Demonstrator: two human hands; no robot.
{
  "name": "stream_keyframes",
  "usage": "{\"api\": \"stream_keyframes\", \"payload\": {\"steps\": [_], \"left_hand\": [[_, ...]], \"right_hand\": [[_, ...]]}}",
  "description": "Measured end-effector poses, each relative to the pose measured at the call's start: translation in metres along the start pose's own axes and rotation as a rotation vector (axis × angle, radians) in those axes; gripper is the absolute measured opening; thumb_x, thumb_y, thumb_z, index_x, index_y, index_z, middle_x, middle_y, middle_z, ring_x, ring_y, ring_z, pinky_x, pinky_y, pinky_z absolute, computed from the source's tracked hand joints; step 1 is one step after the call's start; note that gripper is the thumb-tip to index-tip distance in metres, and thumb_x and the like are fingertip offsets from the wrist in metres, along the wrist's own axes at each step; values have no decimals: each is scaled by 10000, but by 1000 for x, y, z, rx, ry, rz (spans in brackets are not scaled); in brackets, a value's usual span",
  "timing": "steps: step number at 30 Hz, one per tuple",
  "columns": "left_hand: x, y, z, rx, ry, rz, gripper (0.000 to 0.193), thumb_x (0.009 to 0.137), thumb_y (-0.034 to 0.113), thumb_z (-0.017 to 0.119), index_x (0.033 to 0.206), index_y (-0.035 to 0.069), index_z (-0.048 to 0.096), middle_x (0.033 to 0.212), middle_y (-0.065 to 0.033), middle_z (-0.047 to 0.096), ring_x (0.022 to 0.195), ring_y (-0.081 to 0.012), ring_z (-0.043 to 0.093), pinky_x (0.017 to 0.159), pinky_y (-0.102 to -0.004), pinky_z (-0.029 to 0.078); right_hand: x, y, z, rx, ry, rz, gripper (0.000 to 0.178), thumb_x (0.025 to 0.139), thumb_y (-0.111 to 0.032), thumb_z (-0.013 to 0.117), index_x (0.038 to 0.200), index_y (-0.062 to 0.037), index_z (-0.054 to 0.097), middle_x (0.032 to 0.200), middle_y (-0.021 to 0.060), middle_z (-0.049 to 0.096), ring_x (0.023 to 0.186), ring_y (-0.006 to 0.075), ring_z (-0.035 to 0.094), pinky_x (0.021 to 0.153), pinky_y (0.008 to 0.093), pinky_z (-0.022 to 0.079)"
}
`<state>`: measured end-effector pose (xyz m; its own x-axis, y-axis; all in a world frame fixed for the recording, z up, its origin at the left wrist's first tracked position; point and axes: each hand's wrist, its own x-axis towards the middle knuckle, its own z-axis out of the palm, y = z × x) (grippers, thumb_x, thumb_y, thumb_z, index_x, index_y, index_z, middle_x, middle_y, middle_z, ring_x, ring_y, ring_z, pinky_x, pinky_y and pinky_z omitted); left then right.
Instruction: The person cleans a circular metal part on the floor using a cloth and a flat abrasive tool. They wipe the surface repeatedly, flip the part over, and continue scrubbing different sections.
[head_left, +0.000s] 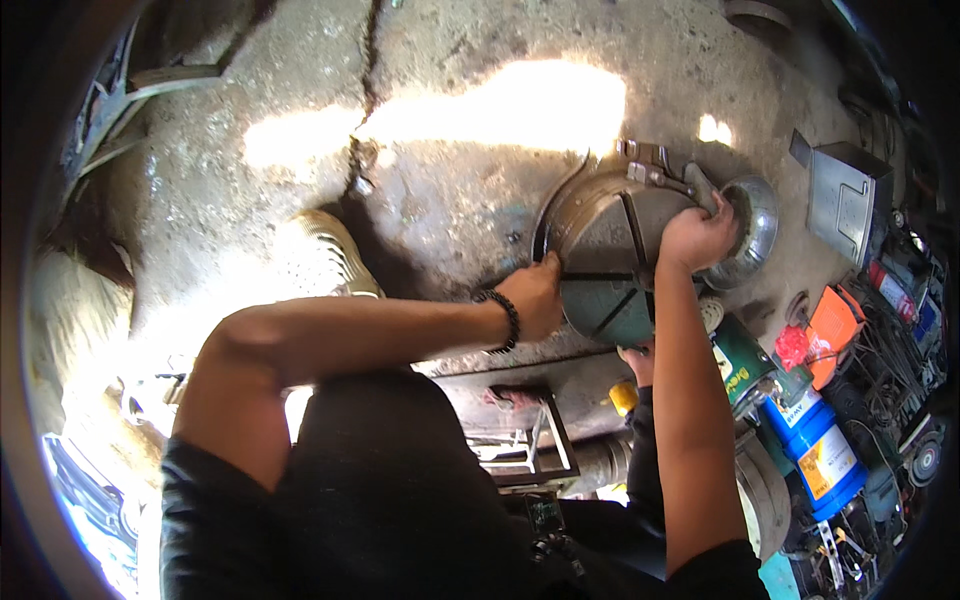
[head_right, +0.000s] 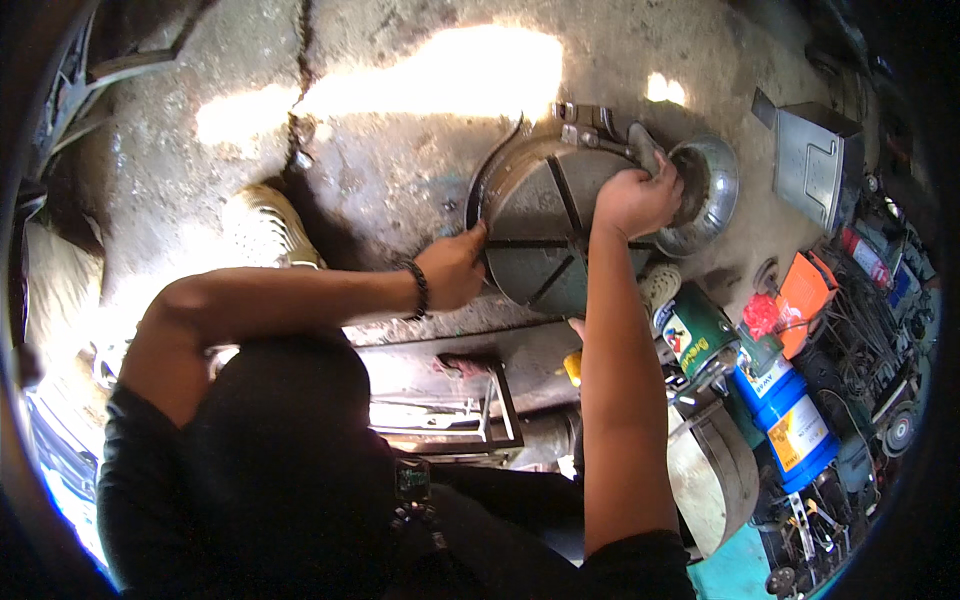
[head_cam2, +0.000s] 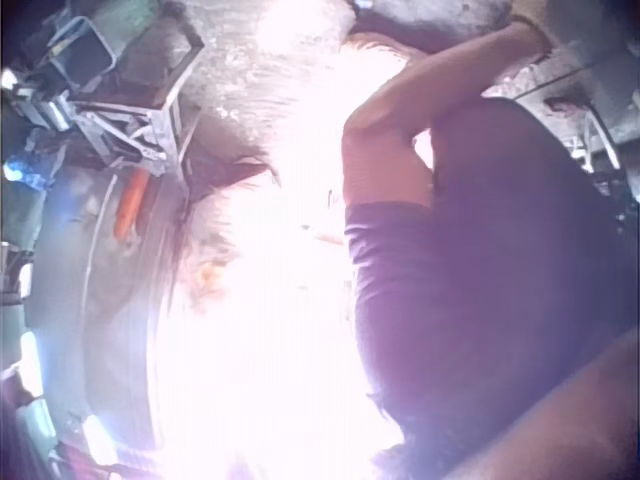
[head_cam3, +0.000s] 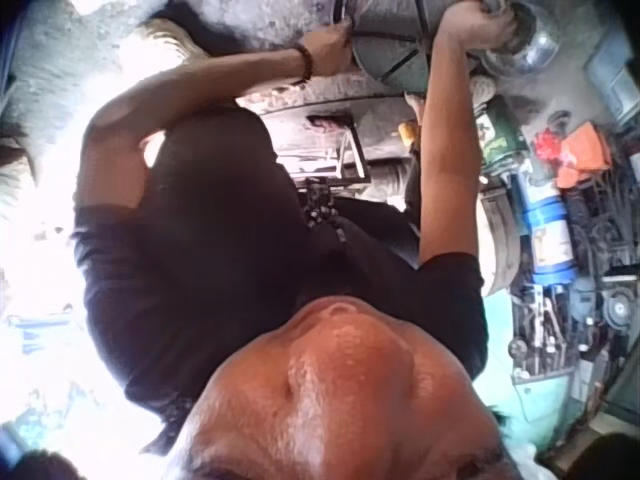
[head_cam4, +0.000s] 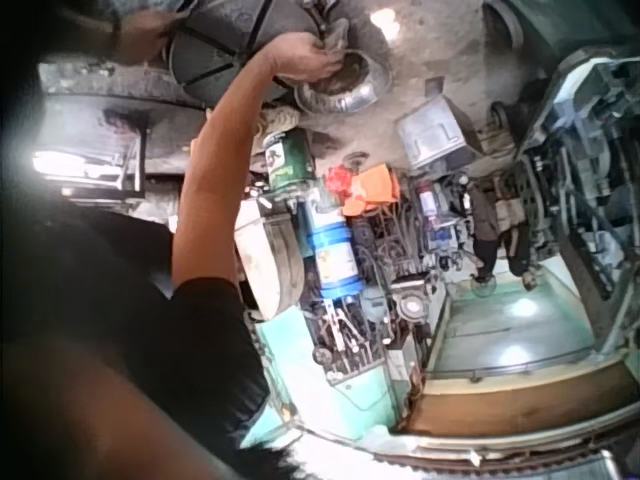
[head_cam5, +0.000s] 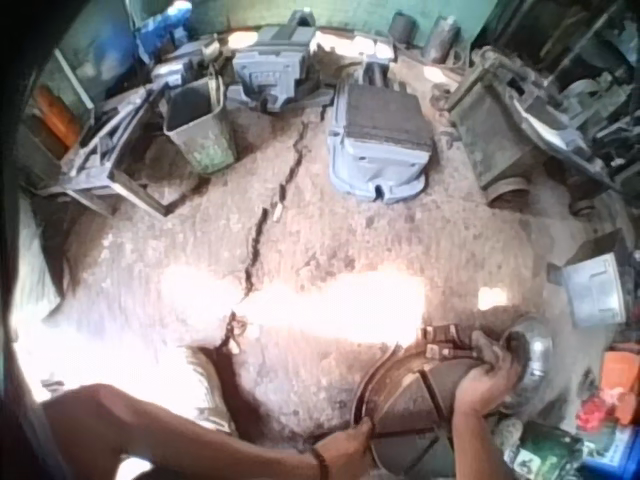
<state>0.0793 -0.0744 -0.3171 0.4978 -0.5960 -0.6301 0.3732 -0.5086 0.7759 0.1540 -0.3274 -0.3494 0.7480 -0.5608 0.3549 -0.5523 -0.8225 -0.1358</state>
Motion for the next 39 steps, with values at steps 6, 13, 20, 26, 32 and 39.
{"api": "stream_keyframes", "payload": {"steps": [6, 13, 20, 26, 32, 39], "left_hand": [[2, -4, 8, 18, -49, -17, 598, 890, 86, 480, 1375, -228, 325, 1137, -410, 613, 1067, -499, 638, 939, -504, 518], [-1, 0, 4, 30, -81, 20, 605, 892, 92, 464, 1372, -245, 317, 1194, -421, 589, 1137, -492, 614, 997, -489, 493], [8, -13, 18, 61, 31, 39, 590, 902, 89, 491, 1397, -182, 323, 1038, -389, 633, 1001, -513, 635, 896, -526, 513], [7, -14, 8, 63, 57, 88, 584, 898, 101, 500, 1392, -166, 341, 1033, -386, 636, 1009, -517, 634, 903, -535, 510], [0, 28, -24, 61, -13, 27, 569, 874, 72, 485, 1362, -190, 353, 1110, -384, 626, 1031, -520, 628, 926, -520, 518], [41, 59, -29, 146, 272, 163, 541, 867, 144, 536, 1360, -73, 477, 1237, -364, 598, 1086, -433, 652, 953, -494, 530]], "right_hand": [[-2, 0, 0, 12, -6, -7, 335, 771, -12, 519, 1026, -83, 725, 1088, 172, 670, 1022, 418, 617, 904, 535, 474], [-1, -1, -1, -17, -5, -4, 342, 771, -10, 523, 1041, -82, 720, 1091, 158, 670, 1041, 406, 617, 922, 542, 466], [-1, 3, -2, 17, -39, 33, 346, 778, -13, 526, 1053, -92, 721, 1099, 147, 666, 1051, 392, 620, 926, 536, 461], [-2, -1, -3, 8, -25, 1, 348, 781, -27, 520, 1059, -96, 719, 1100, 146, 662, 1049, 386, 619, 920, 546, 455], [-1, 3, 0, 5, -13, -2, 336, 779, -39, 523, 1041, -100, 723, 1087, 142, 664, 1041, 387, 621, 891, 544, 460], [-2, -1, 0, 32, 8, -23, 321, 783, -32, 521, 1022, -101, 724, 1080, 159, 659, 1047, 387, 616, 892, 544, 462]]}}
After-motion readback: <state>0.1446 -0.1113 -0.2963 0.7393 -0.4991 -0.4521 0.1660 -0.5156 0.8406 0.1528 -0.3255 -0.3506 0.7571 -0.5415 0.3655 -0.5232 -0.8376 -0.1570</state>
